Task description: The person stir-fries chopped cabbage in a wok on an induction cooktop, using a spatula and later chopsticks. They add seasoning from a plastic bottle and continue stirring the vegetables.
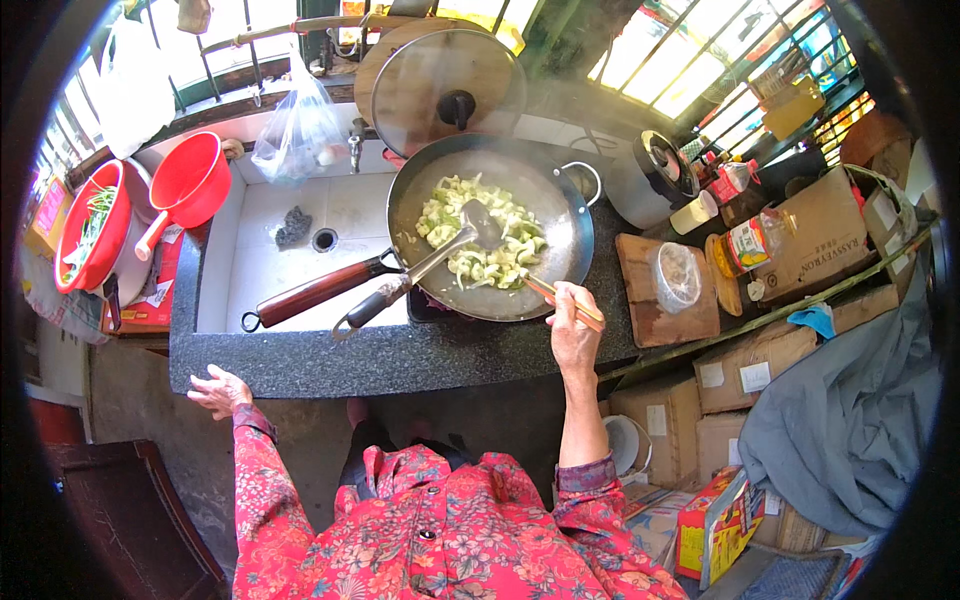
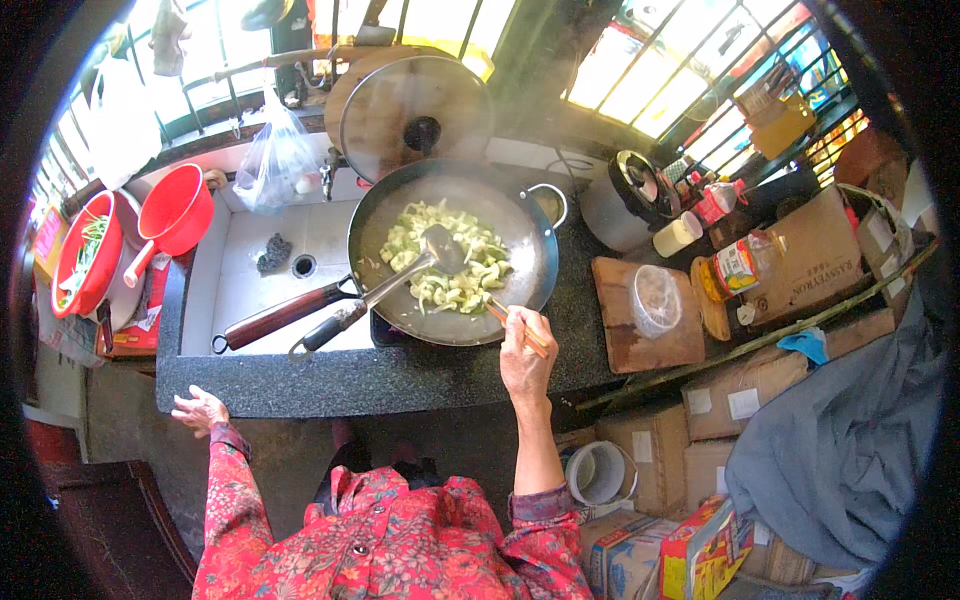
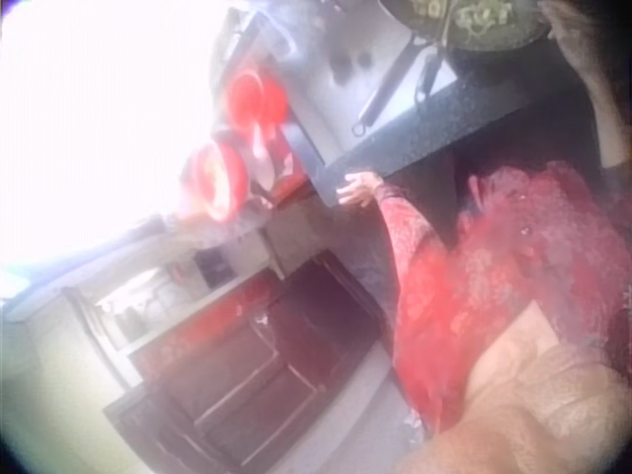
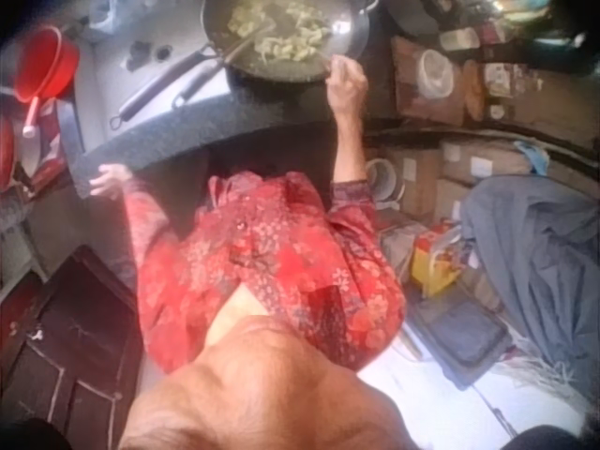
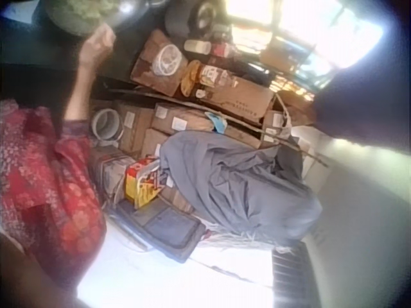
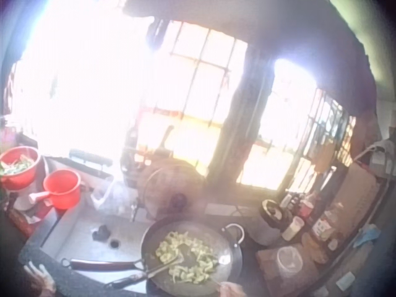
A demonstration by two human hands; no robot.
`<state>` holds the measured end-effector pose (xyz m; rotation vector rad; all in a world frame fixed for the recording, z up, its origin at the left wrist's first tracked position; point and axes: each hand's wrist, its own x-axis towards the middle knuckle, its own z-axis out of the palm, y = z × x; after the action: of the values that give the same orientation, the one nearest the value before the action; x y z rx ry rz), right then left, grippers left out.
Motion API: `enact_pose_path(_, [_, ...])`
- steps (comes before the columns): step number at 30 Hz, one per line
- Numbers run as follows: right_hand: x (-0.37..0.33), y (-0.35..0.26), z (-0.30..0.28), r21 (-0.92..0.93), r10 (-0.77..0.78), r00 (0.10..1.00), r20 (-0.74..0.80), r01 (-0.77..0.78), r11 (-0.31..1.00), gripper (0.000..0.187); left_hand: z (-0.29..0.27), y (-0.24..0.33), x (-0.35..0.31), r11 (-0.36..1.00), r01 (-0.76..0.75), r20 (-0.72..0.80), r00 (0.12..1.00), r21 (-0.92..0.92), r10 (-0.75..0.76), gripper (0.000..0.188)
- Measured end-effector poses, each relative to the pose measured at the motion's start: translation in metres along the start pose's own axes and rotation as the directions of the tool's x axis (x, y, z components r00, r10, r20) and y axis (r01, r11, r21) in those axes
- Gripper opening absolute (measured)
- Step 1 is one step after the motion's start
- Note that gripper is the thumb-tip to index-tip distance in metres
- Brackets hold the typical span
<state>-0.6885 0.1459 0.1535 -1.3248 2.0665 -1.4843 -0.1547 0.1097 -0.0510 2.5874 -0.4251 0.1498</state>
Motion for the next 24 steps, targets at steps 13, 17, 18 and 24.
enact_pose_path(13, [0.009,0.005,-0.028,0.457,0.138,0.986,-0.088,-0.083,0.886,0.023,0.004,-0.004,0.004,0.999,-0.003,-0.014,1.000,-0.033,0.002,0.055])
enact_pose_path(17, [0.007,-0.006,-0.057,0.803,0.192,0.976,0.100,-0.193,0.564,0.021,0.008,-0.006,0.004,1.000,-0.007,-0.049,0.999,0.000,0.007,0.056])
enact_pose_path(18, [0.004,-0.011,-0.066,0.864,0.126,0.981,0.150,-0.192,0.466,0.021,0.010,-0.007,0.005,0.999,-0.019,-0.057,0.998,-0.029,0.017,0.056])
enact_pose_path(24, [-0.017,-0.072,-0.114,0.955,-0.303,0.910,0.282,-0.297,-0.004,0.021,0.022,-0.017,0.010,1.000,-0.017,-0.120,0.993,-0.023,0.014,0.056])
